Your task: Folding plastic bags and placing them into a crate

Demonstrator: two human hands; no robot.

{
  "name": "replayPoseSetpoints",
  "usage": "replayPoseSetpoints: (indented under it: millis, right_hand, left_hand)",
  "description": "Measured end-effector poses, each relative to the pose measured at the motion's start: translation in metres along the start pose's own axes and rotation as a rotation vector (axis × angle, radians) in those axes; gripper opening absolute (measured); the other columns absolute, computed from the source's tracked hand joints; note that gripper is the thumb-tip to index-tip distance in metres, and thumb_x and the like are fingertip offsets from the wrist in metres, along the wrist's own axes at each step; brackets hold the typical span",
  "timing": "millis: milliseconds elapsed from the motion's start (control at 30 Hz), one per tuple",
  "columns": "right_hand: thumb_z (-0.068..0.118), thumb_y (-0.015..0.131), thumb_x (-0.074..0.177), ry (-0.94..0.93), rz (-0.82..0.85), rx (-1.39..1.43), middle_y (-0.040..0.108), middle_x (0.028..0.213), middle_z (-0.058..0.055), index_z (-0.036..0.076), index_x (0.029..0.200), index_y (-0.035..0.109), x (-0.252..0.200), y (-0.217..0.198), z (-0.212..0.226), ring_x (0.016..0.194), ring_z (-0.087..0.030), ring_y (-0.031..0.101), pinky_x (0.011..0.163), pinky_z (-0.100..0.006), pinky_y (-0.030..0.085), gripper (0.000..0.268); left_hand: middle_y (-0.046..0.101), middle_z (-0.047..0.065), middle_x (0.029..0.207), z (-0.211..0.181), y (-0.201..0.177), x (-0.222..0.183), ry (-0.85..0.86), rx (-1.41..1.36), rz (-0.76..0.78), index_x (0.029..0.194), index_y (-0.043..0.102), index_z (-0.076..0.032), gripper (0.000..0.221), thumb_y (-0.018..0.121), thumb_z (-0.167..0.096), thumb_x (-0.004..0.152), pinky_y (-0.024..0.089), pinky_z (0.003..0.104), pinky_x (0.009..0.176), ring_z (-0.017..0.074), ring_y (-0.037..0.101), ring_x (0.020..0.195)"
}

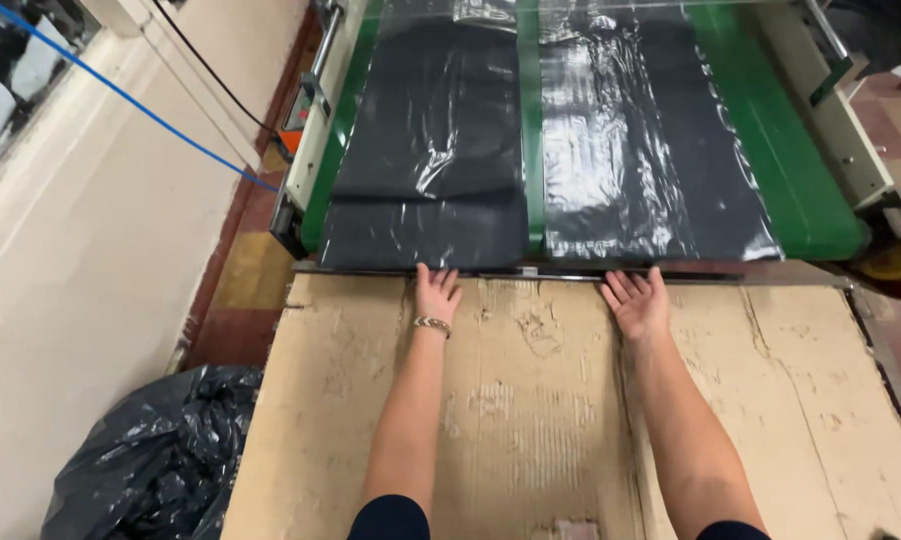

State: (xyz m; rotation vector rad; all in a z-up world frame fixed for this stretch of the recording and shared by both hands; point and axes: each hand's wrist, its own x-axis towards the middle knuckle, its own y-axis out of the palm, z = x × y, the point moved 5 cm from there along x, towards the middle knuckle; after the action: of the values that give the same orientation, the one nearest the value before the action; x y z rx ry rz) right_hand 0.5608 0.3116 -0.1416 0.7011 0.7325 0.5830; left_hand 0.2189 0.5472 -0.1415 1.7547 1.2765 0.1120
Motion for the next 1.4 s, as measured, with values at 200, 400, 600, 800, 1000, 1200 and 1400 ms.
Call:
replayPoseSetpoints:
  millis: [200,400,600,800,1000,1200,1400]
  right_hand:
    - [0.026,0.076,0.093,0.019,-0.321,-0.174,0.058,0.088,0.001,0.017,0.096,0.058,-0.067,-0.079,-0.014,0.066,-0.017,0.066,0.053,-0.019,0.055,0.020]
    - [0.056,0.075,0.090,0.196,-0.069,-0.045,0.072,0.076,-0.031,0.003,0.078,0.064,-0.277,-0.077,-0.094,0.056,-0.041,0.073,0.047,-0.045,0.058,0.055]
    - [0.084,0.045,0.091,0.587,-0.022,-0.307,0.062,0.137,-0.028,-0.001,0.133,0.064,-0.353,-0.063,-0.197,0.125,-0.045,0.062,0.104,-0.057,0.050,0.097]
    - [0.017,0.079,0.090,0.174,0.098,-1.028,0.076,0.091,-0.014,-0.003,0.105,0.073,-0.366,-0.035,-0.184,0.085,-0.027,0.074,0.076,-0.039,0.059,0.025]
    - [0.013,0.085,0.083,-0.273,0.038,-1.377,0.066,0.097,-0.021,-0.003,0.122,0.054,-0.368,-0.039,-0.178,0.094,-0.036,0.069,0.072,-0.045,0.054,0.053]
    - [-0.012,0.065,0.085,-0.205,0.258,-1.232,0.060,0.141,-0.023,0.009,0.146,0.050,-0.390,-0.006,-0.175,0.131,-0.038,0.057,0.108,-0.047,0.049,0.066]
    - [-0.003,0.071,0.086,-0.187,0.248,-1.255,0.071,0.111,-0.011,0.012,0.122,0.070,-0.361,-0.046,-0.191,0.111,-0.024,0.066,0.097,-0.039,0.053,0.039]
  left_hand:
    - [0.066,0.012,0.095,-0.009,-0.052,-0.113,0.175,0.200,-0.642,0.114,0.061,-0.005,0.062,0.093,-0.043,0.076,0.053,0.036,0.056,0.0261,0.067,0.074]
    - [0.045,0.011,0.040,0.010,-0.128,-0.288,0.134,0.334,-0.724,0.053,0.050,-0.003,0.065,0.086,-0.050,0.082,0.032,0.030,0.038,0.0222,0.050,0.036]
    - [0.072,0.033,0.081,-0.007,-0.122,-0.476,-0.194,0.371,-0.475,0.090,0.064,0.014,0.040,0.081,-0.021,0.089,0.062,0.059,0.060,0.0440,0.075,0.069]
    - [0.079,0.004,0.099,-0.043,-0.044,-0.421,-0.054,1.900,0.431,0.101,0.076,-0.026,0.024,0.061,-0.044,0.094,0.059,0.049,0.081,0.0335,0.075,0.098]
    - [0.057,0.010,0.142,0.005,-0.037,-0.184,0.678,2.247,0.207,0.133,0.057,-0.014,0.032,0.048,-0.014,0.103,0.046,0.060,0.110,0.0294,0.047,0.143]
    - [0.063,0.004,0.082,0.006,-0.061,-0.165,1.213,2.314,-0.010,0.096,0.070,-0.017,0.016,0.054,-0.020,0.094,0.058,0.048,0.057,0.0281,0.070,0.069]
    - [0.069,0.005,0.081,-0.029,-0.063,-0.299,1.000,2.514,0.237,0.095,0.068,-0.017,0.013,0.059,-0.021,0.085,0.047,0.048,0.068,0.0316,0.069,0.082]
